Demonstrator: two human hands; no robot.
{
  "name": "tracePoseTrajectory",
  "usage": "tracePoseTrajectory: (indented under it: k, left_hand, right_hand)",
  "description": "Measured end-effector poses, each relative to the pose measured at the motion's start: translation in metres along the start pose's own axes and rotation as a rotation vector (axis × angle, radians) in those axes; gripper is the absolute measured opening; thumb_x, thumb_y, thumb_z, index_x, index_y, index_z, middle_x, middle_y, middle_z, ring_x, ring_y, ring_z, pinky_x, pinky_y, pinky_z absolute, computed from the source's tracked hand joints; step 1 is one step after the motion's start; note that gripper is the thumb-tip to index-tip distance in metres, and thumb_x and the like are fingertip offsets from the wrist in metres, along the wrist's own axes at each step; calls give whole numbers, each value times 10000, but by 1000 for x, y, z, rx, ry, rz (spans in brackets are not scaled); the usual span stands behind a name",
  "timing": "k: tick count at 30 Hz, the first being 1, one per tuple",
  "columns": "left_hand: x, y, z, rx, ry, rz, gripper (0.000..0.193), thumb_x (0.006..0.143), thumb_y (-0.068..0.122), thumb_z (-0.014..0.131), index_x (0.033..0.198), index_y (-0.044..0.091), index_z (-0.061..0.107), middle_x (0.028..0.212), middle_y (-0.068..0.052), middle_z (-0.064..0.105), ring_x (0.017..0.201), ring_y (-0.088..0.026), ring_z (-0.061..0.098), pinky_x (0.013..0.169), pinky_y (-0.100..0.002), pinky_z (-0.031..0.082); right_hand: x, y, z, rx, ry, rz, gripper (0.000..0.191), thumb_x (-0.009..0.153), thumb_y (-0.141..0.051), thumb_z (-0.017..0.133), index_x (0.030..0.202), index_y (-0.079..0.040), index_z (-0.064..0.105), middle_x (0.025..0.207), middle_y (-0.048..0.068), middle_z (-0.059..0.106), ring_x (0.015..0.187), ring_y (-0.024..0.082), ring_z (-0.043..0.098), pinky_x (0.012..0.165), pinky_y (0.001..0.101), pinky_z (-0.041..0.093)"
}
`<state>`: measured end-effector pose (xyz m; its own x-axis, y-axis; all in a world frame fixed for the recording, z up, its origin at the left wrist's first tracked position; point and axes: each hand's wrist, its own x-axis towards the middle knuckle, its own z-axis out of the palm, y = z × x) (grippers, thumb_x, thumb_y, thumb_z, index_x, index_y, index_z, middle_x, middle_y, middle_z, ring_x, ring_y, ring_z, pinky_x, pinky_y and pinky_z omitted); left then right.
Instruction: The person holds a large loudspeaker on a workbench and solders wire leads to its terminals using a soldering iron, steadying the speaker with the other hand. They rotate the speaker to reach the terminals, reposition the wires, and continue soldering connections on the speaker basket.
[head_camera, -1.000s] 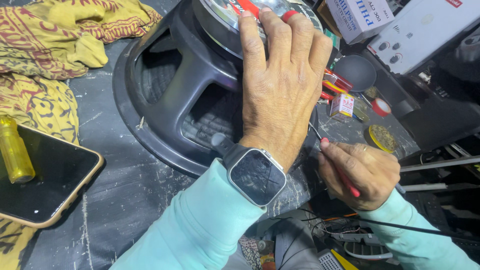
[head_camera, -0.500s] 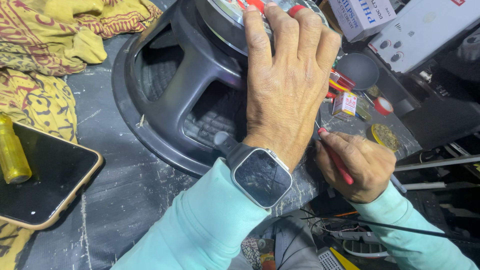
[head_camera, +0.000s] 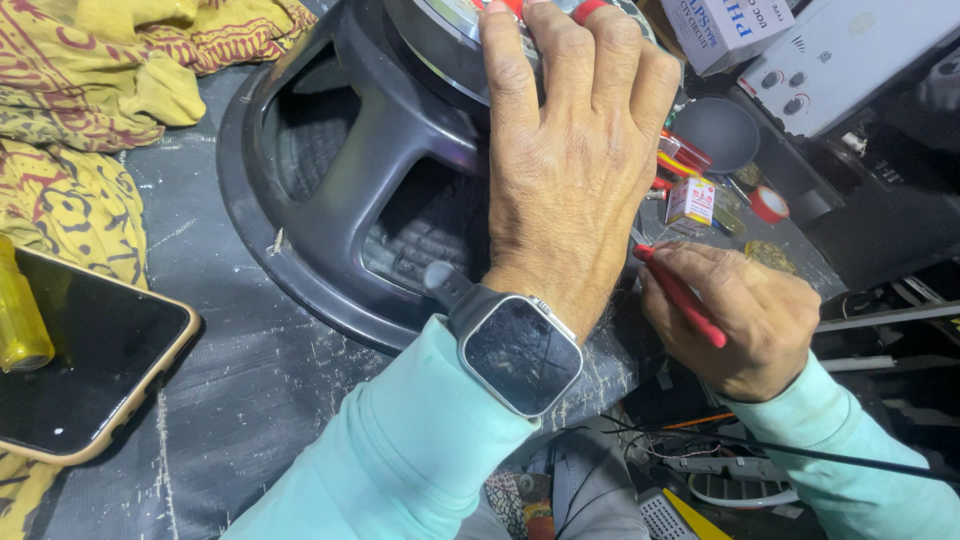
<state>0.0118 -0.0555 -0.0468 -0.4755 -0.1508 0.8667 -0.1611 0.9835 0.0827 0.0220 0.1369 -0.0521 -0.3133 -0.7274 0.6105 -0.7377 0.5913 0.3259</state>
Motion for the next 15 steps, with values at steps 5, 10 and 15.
tracePoseTrajectory:
  k: [5, 10, 15]
  left_hand:
    - [0, 0, 0, 15, 14, 1, 511, 920, 291, 680, 1364, 97, 517, 1387, -140, 489, 1361, -393, 453, 1215, -615, 239]
    - [0, -1, -1, 9, 7, -1, 495, 950, 289, 676, 1376, 95, 515, 1407, -143, 488, 1375, -397, 449, 1233, -621, 231]
    - [0, -1, -2, 17, 3, -10, 479, 956, 289, 667, 1370, 97, 519, 1405, -140, 490, 1375, -394, 449, 1237, -617, 230]
  right_hand:
    - [12, -7, -3, 68, -6, 16, 293, 870, -63, 862, 1115, -42, 703, 1024, 114, 745, 864, 261, 749, 759, 353, 592]
    - [22, -12, -7, 92, -14, 19, 250, 864, -41, 834, 1064, -22, 684, 974, 136, 735, 833, 278, 743, 711, 344, 584]
    - [28, -12, -15, 132, -73, 89, 227, 877, -46, 826, 1049, -8, 684, 920, 149, 731, 757, 254, 730, 696, 351, 565]
